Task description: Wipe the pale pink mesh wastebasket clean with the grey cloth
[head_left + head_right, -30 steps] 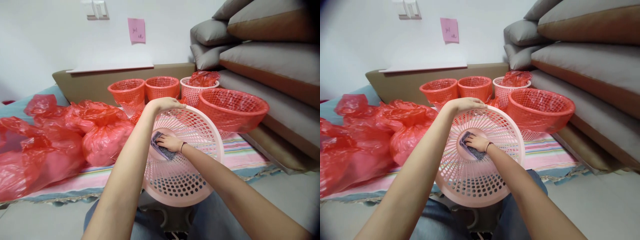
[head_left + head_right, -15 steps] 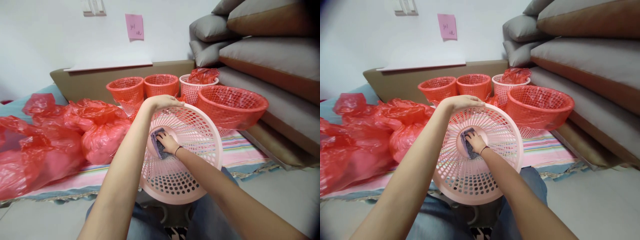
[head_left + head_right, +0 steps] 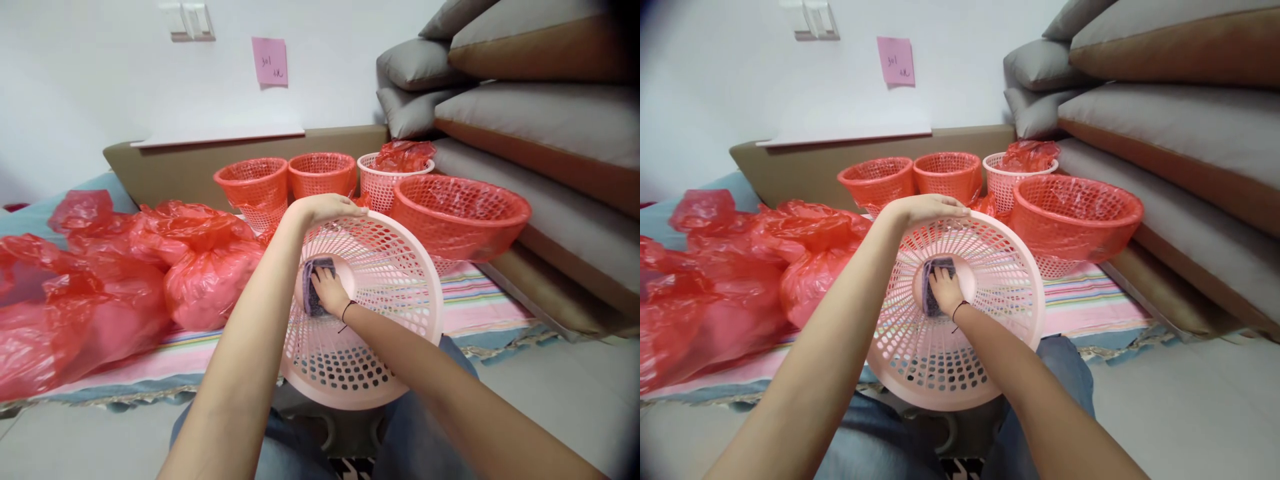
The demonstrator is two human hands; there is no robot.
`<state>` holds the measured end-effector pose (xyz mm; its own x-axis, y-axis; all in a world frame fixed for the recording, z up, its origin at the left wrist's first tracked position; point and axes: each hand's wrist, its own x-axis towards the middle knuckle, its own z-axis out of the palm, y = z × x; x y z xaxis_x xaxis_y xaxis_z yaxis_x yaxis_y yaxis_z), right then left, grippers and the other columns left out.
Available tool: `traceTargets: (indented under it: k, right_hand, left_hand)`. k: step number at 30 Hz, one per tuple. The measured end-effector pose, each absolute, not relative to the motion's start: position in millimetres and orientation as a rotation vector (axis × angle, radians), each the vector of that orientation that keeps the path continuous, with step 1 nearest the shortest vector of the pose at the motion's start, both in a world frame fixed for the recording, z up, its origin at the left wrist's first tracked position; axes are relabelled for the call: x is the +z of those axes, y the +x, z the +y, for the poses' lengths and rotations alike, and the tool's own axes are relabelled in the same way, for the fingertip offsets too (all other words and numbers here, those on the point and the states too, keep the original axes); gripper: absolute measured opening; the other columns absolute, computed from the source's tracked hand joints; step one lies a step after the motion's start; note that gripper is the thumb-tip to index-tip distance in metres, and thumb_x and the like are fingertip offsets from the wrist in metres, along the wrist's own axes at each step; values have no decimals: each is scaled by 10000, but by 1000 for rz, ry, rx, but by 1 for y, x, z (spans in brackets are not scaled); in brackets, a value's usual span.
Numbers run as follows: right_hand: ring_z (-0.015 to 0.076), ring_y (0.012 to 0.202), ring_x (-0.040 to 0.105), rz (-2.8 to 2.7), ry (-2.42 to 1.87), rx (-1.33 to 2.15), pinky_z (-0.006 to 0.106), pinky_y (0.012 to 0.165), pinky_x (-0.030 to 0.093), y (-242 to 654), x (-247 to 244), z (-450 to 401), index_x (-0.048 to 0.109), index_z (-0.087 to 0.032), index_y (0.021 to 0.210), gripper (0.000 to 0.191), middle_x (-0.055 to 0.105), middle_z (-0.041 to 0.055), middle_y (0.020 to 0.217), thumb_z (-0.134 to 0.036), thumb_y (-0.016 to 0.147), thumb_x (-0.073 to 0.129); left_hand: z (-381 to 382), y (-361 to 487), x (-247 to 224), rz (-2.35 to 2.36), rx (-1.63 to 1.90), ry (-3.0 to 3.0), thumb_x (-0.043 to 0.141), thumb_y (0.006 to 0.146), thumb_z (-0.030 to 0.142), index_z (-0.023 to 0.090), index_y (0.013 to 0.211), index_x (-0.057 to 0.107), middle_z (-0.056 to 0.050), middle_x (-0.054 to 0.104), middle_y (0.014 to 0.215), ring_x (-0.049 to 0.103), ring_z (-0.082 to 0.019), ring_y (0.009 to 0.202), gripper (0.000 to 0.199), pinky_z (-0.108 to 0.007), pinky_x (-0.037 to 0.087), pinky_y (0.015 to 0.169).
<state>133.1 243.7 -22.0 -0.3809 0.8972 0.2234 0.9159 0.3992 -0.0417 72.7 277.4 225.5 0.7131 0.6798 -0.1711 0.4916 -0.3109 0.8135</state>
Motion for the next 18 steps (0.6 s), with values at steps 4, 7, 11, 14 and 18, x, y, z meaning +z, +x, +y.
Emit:
traceTargets:
  k: [4,7,11,14,18]
  right_hand:
    - [191,1247,499,-2774,-1097,-151,410,1114,358,150,-20,255,623,-233,1183,245,611,68,1311,-157,973,521]
    - [173,1206,524,-2845,-921,-180,399,1093,369,154,-22,259,648,-248,1142,212,643,35,1267,-167,978,540]
    - [217,1155,549,-2795,-978,-234,443,1025,409,147,-25,255,657,-193,1144,221,655,82,1235,-160,993,499]
    - [228,1112,560,-2750,-1044,-252,443,999,420,140,-25,250,656,-164,1144,243,671,100,1185,-195,1017,451]
    - [242,1118,554,-2724,-1071,-262,458,1033,398,137,-27,246,642,-150,1179,277,674,104,1176,-216,1028,419]
  left_hand:
    - [275,72,227,917,270,2026,645,808,426,119,1094,672,-75,691,1210,596,-236,1180,421,-286,403,1011]
    - [277,70,225,862,256,1975,629,807,436,125,1087,664,-77,688,1220,599,-234,1183,420,-287,412,1002]
    - [281,69,222,810,252,1976,625,801,423,131,1021,677,-73,705,1177,612,-235,1152,369,-297,410,1001]
    - [281,69,223,810,260,1971,626,801,434,136,996,686,-69,708,1161,616,-239,1134,361,-304,415,985]
    - [280,70,224,817,253,1997,621,813,402,119,1010,686,-82,711,1130,617,-229,1097,351,-307,413,974]
